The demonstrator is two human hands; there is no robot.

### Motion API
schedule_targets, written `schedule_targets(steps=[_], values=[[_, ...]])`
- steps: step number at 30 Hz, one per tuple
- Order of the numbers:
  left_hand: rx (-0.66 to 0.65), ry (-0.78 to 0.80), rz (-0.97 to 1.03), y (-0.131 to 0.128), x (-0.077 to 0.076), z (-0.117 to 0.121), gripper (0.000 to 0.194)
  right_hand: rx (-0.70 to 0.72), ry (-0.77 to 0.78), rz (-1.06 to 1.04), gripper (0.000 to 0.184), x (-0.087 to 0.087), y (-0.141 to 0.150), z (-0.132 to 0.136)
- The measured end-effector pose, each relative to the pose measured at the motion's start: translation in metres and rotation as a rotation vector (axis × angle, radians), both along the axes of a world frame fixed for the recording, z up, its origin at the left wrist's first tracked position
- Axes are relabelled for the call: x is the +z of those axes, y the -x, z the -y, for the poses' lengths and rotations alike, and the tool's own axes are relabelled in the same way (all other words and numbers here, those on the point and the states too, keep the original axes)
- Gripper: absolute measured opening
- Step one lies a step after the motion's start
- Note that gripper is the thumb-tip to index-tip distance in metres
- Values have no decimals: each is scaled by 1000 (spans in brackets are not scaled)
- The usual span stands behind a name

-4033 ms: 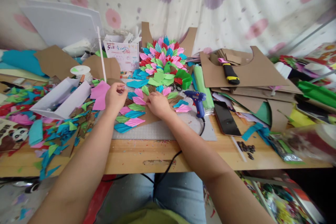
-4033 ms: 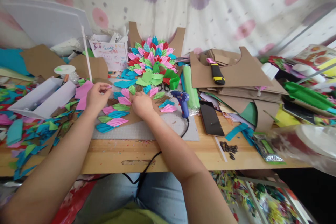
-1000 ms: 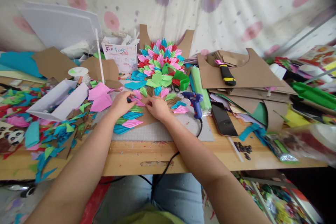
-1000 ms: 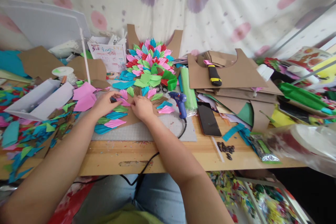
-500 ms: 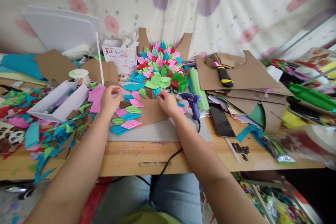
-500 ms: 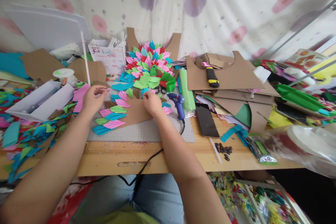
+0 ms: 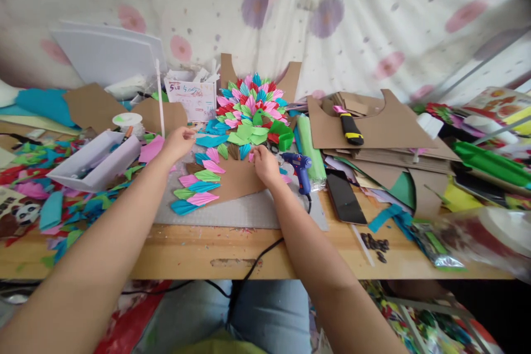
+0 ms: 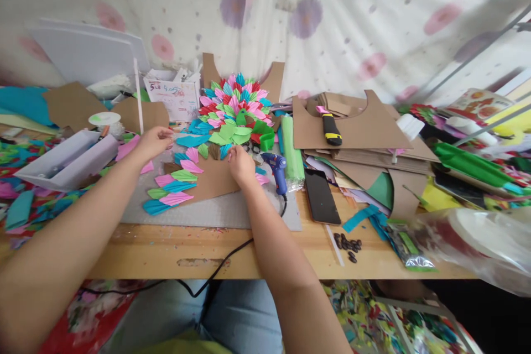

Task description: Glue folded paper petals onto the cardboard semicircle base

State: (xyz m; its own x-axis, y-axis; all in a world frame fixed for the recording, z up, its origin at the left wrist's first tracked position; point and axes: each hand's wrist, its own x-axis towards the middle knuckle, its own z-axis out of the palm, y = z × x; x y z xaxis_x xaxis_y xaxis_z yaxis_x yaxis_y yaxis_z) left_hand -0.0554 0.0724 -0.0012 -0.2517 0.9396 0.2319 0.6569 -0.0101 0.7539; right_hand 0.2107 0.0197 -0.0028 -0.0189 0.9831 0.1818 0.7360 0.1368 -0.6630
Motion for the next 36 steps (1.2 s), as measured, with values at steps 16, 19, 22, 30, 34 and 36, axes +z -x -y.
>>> schedule_targets(steps=[16,19,22,30,34,36], values=[[-93,73,-124,3,5,-8,29,-84,-5,-6,24,-2,-1,-1],[-118,84,-85,-1,6,1,27,-79,-4,18,22,-4,0,0],[-142,74,-54,-6,10,9,23,-66,-1,25,22,-6,4,1],[-262,112,12,-47,24,13,20,-35,-25,-2,29,-6,7,4],[-289,102,75,-52,16,13,18,-41,-14,1,30,-4,5,4],[-269,105,110,-46,12,15,19,-41,-15,-4,30,-4,4,3]])
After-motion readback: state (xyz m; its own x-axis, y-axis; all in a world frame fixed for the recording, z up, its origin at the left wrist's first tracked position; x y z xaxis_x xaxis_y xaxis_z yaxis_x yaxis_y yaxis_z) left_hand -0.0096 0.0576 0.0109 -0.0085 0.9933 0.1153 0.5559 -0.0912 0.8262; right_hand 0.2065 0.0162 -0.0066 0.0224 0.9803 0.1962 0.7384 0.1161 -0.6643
